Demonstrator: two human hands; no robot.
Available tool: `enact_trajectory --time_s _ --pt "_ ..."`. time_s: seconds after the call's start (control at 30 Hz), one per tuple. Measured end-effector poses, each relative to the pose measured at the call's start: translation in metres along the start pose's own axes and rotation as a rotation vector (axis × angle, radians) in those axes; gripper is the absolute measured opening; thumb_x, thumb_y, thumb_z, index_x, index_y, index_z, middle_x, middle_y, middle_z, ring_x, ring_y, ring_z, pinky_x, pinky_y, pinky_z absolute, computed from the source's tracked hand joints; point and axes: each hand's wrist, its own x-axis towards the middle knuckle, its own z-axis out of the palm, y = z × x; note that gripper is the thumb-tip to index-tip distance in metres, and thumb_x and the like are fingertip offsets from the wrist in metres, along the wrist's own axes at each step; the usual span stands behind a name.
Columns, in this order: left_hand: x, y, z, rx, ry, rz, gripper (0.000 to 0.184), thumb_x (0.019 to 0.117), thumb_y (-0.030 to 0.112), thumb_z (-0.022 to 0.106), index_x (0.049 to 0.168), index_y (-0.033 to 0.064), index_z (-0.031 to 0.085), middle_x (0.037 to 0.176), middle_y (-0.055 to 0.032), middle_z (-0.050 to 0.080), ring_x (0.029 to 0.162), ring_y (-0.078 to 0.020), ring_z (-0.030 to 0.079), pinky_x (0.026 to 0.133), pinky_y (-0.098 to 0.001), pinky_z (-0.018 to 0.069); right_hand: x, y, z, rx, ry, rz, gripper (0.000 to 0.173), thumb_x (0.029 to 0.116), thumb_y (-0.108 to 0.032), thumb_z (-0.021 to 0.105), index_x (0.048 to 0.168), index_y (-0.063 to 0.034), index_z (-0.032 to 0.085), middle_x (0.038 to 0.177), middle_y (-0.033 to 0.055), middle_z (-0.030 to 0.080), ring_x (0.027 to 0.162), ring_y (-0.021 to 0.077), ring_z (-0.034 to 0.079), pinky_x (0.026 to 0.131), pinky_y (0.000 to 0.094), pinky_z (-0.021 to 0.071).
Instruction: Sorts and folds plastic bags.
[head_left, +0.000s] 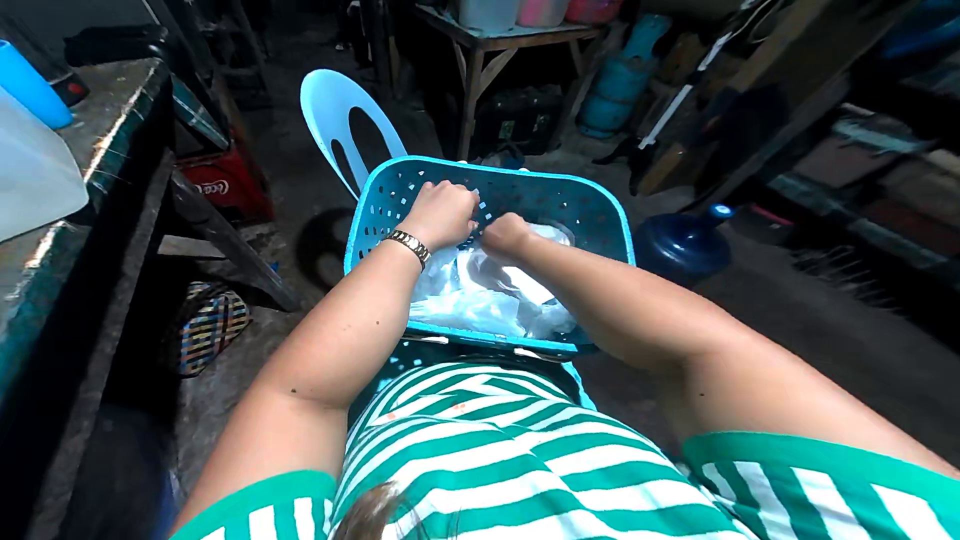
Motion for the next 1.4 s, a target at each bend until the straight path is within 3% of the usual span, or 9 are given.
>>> enact_trajectory --time_s 0.23,0.43,0.6,0.7,0.8,1.1,1.2,1.27,1.4 --pt "-0.002 -0.001 -0.004 0.012 -0.05 -0.014 0.03 0.1028 0.022 0.06 0.124 0.003 0.069 0.126 -0.0194 0.067 0.124 -0.0365 0.059 0.107 -0.0593 0.0389 0.02 0.0 0.02 -0.041 -0.109 0.028 0.03 0.1015 -0.009 0.055 0.126 0.0076 0.063 0.129 0.0275 0.063 0.121 0.0463 0.06 0.097 0.0638 0.0472" --pt "-0.006 0.001 0.001 0.041 0.027 0.019 0.028 0.1005 0.026 0.064 0.119 0.0058 0.072 0.117 -0.0159 0.071 0.116 -0.0351 0.063 0.102 -0.0607 0.043 0.015 0.011 0.02 -0.095 -0.301 0.204 0.051 0.0976 -0.036 0.065 0.121 0.0086 0.064 0.134 0.0295 0.058 0.125 0.0467 0.056 0.095 0.0682 0.0441" --pt "-0.006 0.006 -0.015 0.036 0.005 0.032 0.029 0.1007 0.027 0.064 0.119 0.0063 0.071 0.116 -0.0146 0.071 0.113 -0.0335 0.065 0.1 -0.0603 0.0441 0.002 0.016 0.004 -0.127 -0.352 0.295 0.062 0.0936 -0.038 0.072 0.129 0.0109 0.059 0.134 0.0309 0.057 0.124 0.0455 0.057 0.096 0.0639 0.0459" --pt "-0.011 0.005 -0.029 -0.02 -0.009 0.023 0.029 0.1013 0.026 0.064 0.12 0.0049 0.07 0.116 -0.0154 0.071 0.112 -0.033 0.065 0.1 -0.0592 0.0446 -0.012 0.012 -0.022 -0.14 -0.338 0.282 0.047 0.0986 -0.025 0.065 0.128 0.0113 0.059 0.134 0.0309 0.057 0.124 0.0457 0.057 0.095 0.0627 0.0466" --pt "-0.014 -0.011 -0.036 -0.155 -0.031 -0.024 0.033 0.1022 0.025 0.063 0.125 0.0022 0.068 0.122 -0.0175 0.07 0.118 -0.0343 0.065 0.104 -0.0595 0.0449 -0.02 0.014 -0.05 -0.14 -0.309 0.167 0.049 0.0917 -0.026 0.077 0.122 0.0102 0.065 0.129 0.0312 0.06 0.124 0.0469 0.057 0.1 0.0648 0.0443" --pt "-0.074 -0.006 -0.056 -0.162 0.207 0.124 0.039 0.0995 0.029 0.067 0.127 0.0017 0.066 0.122 -0.0201 0.067 0.116 -0.0378 0.063 0.1 -0.0622 0.0451 -0.069 0.054 -0.077 0.196 0.145 -0.227 0.019 0.0917 -0.003 0.071 0.109 0.0058 0.071 0.101 0.0279 0.069 0.1 0.0471 0.065 0.088 0.067 0.0472" --pt "-0.116 0.003 -0.026 -0.082 0.228 0.247 0.05 0.0899 0.043 0.074 0.126 0.0094 0.069 0.115 -0.0122 0.07 0.108 -0.0336 0.066 0.093 -0.0602 0.0504 -0.1 0.076 -0.081 0.3 0.35 -0.222 0.019 0.0917 -0.004 0.073 0.109 0.0043 0.071 0.1 0.0252 0.069 0.097 0.0446 0.066 0.088 0.066 0.0488" --pt "-0.129 0.0 0.004 -0.051 0.194 0.244 0.057 0.0863 0.051 0.075 0.126 0.0097 0.069 0.108 -0.0098 0.072 0.102 -0.031 0.068 0.09 -0.0583 0.0518 -0.108 0.089 -0.072 0.377 0.507 -0.246 0.014 0.0861 -0.003 0.077 0.097 0.0018 0.07 0.086 0.0198 0.069 0.082 0.0383 0.067 0.075 0.063 0.052" --pt "-0.13 0.0 0.038 0.025 0.33 0.21 0.03 0.083 0.014 0.08 0.111 0.0058 0.074 0.096 -0.012 0.074 0.09 -0.0333 0.071 0.083 -0.0579 0.0525 -0.125 0.1 -0.063 0.473 0.666 -0.184 0.01 0.089 -0.003 0.073 0.096 -0.0008 0.067 0.082 0.0141 0.066 0.075 0.0286 0.064 0.069 0.0529 0.0509"
